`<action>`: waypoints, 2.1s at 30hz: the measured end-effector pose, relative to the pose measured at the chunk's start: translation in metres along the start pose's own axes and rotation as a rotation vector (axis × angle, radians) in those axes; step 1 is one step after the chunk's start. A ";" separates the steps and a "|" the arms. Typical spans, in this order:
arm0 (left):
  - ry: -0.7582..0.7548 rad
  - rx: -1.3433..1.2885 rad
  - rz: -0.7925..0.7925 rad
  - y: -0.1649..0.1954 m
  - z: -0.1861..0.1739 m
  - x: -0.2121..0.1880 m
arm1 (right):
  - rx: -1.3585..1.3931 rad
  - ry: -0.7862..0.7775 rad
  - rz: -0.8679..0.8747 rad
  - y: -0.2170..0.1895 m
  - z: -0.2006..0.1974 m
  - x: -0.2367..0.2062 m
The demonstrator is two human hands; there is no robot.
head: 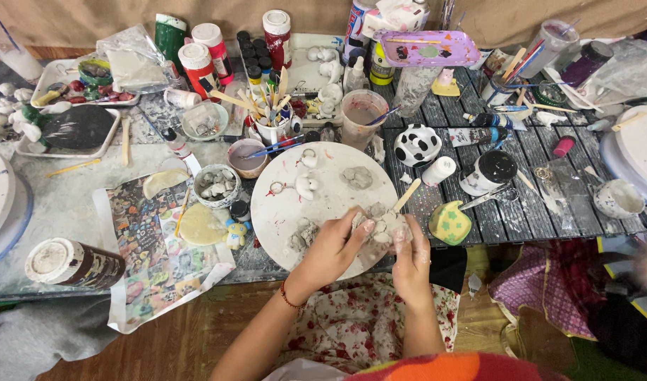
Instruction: The person shapes a lump of gray clay on a white rotating tray using a wooden modeling tool and their hands. They repeatedly press, smooth, and refine the clay's surface, occasionally rotating the tray to access different sides. The workspace contains paint bottles, brushes, and other craft supplies.
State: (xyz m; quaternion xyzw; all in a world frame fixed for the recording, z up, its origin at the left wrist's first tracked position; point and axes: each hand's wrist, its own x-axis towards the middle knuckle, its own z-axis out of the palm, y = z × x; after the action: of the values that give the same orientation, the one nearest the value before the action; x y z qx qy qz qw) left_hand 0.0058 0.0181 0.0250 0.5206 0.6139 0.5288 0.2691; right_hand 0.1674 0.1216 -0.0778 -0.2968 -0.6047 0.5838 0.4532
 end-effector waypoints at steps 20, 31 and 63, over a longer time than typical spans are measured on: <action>-0.109 -0.167 0.159 0.002 0.008 -0.006 | 0.072 -0.041 -0.172 0.017 -0.014 -0.001; -0.193 -0.199 0.174 0.003 0.001 -0.004 | -0.212 -0.193 -0.303 -0.012 -0.020 0.001; 0.005 -0.377 -0.108 -0.007 0.028 0.000 | -0.492 -0.215 -0.499 -0.099 0.057 0.002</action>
State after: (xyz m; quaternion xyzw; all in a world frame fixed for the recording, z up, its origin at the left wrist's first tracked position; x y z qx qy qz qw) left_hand 0.0279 0.0288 0.0104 0.4260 0.5315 0.6206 0.3884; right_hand 0.1325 0.0846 0.0242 -0.1772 -0.8251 0.3201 0.4306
